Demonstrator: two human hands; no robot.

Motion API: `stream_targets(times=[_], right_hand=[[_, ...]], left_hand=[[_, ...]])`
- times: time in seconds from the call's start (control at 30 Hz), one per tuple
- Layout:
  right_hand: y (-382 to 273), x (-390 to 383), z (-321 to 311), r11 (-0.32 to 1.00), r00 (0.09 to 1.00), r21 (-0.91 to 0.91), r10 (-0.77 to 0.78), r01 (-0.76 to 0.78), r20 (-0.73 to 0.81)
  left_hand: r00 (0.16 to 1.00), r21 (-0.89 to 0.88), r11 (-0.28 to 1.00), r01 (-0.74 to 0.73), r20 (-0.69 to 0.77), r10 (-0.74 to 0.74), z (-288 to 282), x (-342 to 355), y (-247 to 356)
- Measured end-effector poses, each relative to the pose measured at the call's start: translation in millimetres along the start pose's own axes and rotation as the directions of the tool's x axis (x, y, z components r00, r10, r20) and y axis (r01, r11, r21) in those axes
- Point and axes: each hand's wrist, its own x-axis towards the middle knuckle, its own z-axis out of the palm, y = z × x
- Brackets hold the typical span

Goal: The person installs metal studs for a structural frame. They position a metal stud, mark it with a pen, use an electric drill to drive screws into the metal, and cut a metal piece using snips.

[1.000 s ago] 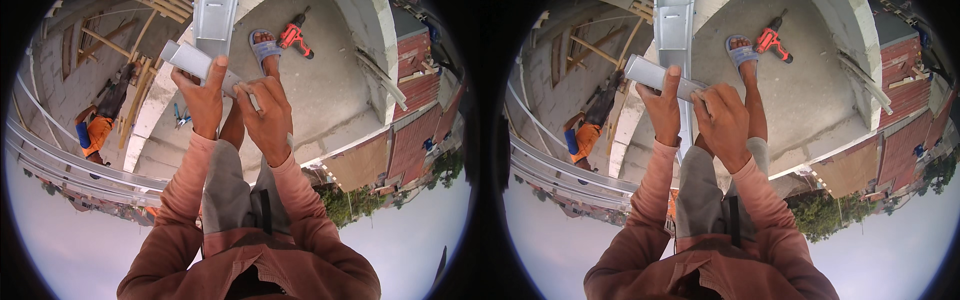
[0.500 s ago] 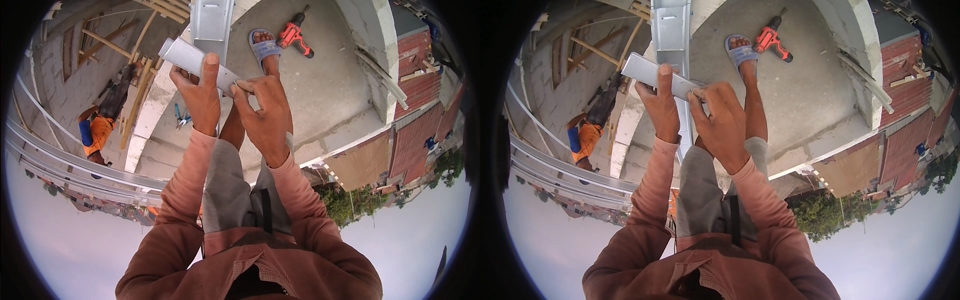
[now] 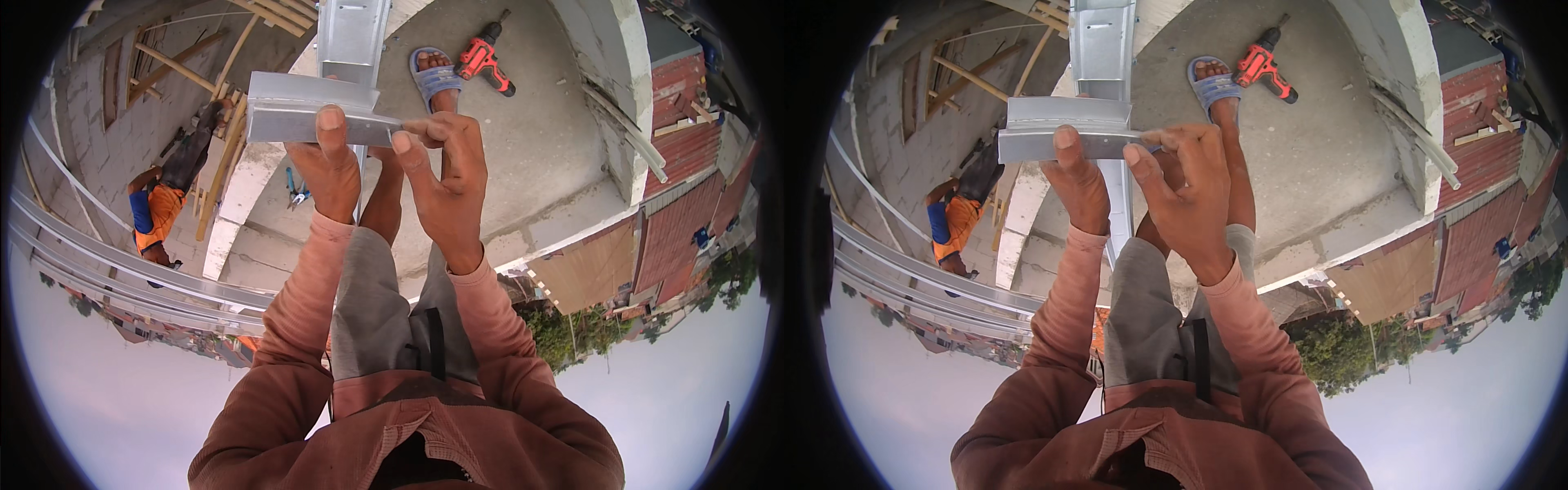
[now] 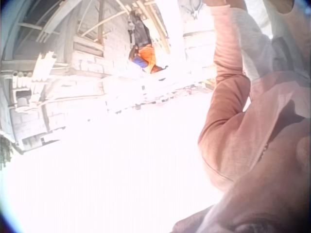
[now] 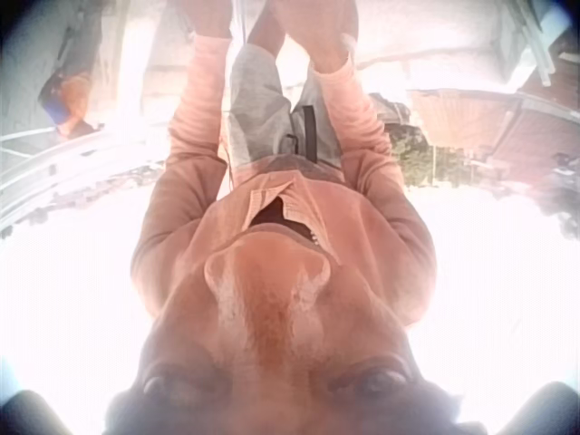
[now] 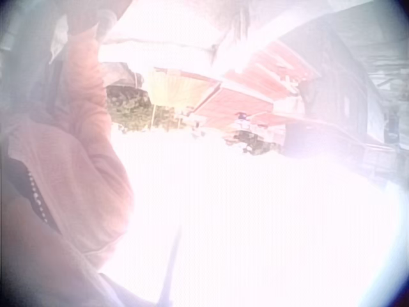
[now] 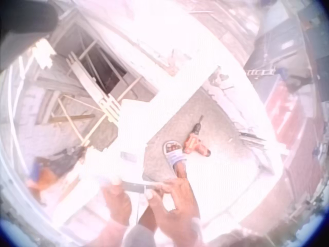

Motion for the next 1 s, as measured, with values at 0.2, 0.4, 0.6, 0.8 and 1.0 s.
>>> stream_targets(times=[0.2, 0.4, 0.6, 0.8, 1.0], right_hand=[[-6.9, 24.3, -8.2, 0.462, 0.708, 0.577, 0.626, -0.674, 0.327], [-1.9, 52.6, 7.1, 0.389, 0.711, 0.614, 0.532, -0.687, 0.459], [15.1, 69.1, 19.3, 0.655, 0.873, 0.585, 0.425, -0.479, 0.239], [25.0, 97.4, 22.0, 0.95, 0.999, 0.309, 0.034, -0.038, 0.018], [41.8, 108.7, 30.1, 0.993, 0.993, 0.023, -0.12, 0.12, 0.016]], left_hand=[[0.969, -0.278, 0.952, -0.128, 0.168, 0.179, 7.4, 26.6, 13.4], [0.949, -0.475, 0.879, 0.035, 0.293, 0.12, -3.4, 49.6, -0.8], [0.97, -0.276, 0.95, -0.145, 0.149, 0.192, -5.3, 67.7, 15.7], [0.965, -0.299, 0.942, -0.149, 0.164, 0.205, -12.4, 101.7, 1.8], [0.968, -0.268, 0.949, -0.166, 0.139, 0.209, -0.4, 131.4, -31.5]])
